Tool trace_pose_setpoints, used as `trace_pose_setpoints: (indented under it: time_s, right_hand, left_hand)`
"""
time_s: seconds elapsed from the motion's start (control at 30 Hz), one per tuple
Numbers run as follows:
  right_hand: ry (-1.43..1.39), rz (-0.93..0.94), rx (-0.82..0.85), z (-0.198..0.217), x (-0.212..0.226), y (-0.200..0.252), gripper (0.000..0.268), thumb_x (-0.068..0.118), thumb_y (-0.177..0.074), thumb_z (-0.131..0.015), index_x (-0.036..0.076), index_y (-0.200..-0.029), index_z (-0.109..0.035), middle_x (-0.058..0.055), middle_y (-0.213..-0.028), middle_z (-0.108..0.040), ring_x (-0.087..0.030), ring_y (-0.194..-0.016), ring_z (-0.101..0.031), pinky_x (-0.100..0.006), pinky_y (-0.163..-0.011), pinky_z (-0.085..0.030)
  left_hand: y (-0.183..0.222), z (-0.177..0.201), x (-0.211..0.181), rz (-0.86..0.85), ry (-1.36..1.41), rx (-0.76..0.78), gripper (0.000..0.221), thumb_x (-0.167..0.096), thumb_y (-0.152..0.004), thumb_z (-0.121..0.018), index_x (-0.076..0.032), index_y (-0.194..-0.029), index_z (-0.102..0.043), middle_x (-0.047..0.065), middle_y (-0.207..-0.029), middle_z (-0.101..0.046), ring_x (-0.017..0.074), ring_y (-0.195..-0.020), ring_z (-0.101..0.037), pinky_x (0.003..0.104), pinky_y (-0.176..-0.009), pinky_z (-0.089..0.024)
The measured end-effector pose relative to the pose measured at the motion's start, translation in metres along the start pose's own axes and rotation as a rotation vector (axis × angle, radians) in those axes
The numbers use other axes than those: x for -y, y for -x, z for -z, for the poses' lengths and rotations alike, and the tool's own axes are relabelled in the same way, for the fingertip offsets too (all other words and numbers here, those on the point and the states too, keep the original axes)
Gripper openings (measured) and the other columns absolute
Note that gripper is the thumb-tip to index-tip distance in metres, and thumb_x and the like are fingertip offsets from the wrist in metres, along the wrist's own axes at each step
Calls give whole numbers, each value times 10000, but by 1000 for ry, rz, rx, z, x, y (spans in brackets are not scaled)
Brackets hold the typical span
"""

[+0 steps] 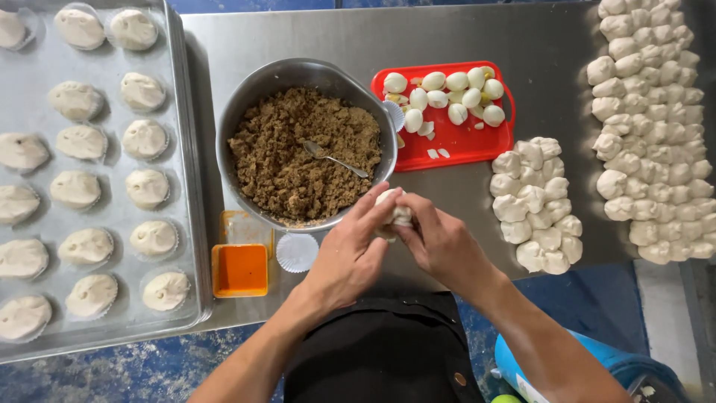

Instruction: Filling dough with meat and eggs to make stuffed buns.

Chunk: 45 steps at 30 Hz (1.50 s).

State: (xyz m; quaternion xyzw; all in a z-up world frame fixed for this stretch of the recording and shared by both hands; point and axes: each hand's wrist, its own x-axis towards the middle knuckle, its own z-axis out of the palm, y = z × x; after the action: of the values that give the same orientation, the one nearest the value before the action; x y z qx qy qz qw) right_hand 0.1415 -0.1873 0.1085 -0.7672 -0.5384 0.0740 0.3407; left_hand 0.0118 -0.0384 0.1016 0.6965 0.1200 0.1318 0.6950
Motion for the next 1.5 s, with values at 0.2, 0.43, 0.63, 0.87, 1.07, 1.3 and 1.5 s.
trace_pose_setpoints:
  time_s: [0.2,0.43,0.63,0.87,1.07,1.3,1.5]
  right_hand:
    - [-650,-485,7,12,7,-1,180,101,-1025,-706,2,-1148,-620,-90,-875,-698,-116,-751,-629,-288,-648,-519]
    - [-480,-169,-101,23,27,-6,240,61,-1003,-648,36,-1234,-591,-65,-1004,-705,-103,-856,-680,-234,-736,-565]
    - [-407,-181,-94,33,19,1,279,33,-969,-711,48,-1209,-570,-83,-987,-740,-131,-841,-726,-272,-707,-598]
    - [-290,-9,-72,33,7,5,243,19,-952,-712,43,-1150,-575,-93,-1030,-720,-165,-889,-747,-296,-750,-613]
    - [-8,17,25,32,3,5,178,33,-936,-747,68,-1058,-621,-95,-867,-689,-230,-774,-702,-359,-697,-571]
    - [-249,-309,31,22,-19,-2,166,90,-961,-700,42,-1089,-605,-66,-808,-728,-135,-658,-732,-309,-576,-574]
    - [-128,-262,-54,11,-21,5,179,77,-954,-698,38,-1100,-602,-104,-816,-692,-156,-666,-678,-324,-582,-540]
  left_hand:
    - [4,-1,-1,-283,-134,-145,490,-252,-1103,-404,-18,-1511,-540,201,-1509,-608,325,-1412,-583,436,-1229,-434]
    - [-10,-20,-6,-324,-12,-302,661,-591,-1133,-341,1,-1330,-559,150,-1198,-619,253,-1059,-646,366,-940,-539]
    - [-19,-14,0,-324,55,-176,688,-602,-1137,-306,-9,-1194,-650,132,-1137,-661,228,-1002,-670,350,-872,-554]
    - [-31,-2,-8,-162,99,88,772,-603,-1141,-222,-16,-1288,-701,129,-1114,-691,228,-1042,-686,351,-946,-547]
    - [-37,-4,11,83,128,198,886,-667,-1044,-121,-75,-1415,-666,112,-1018,-688,205,-947,-657,341,-912,-546]
    - [-50,-6,16,275,100,178,960,-776,-899,-105,-154,-1529,-476,41,-1097,-690,141,-811,-627,300,-628,-519]
    - [-37,-11,46,421,632,64,865,-734,-980,-194,-85,-1470,-491,83,-1130,-653,108,-841,-549,278,-643,-409]
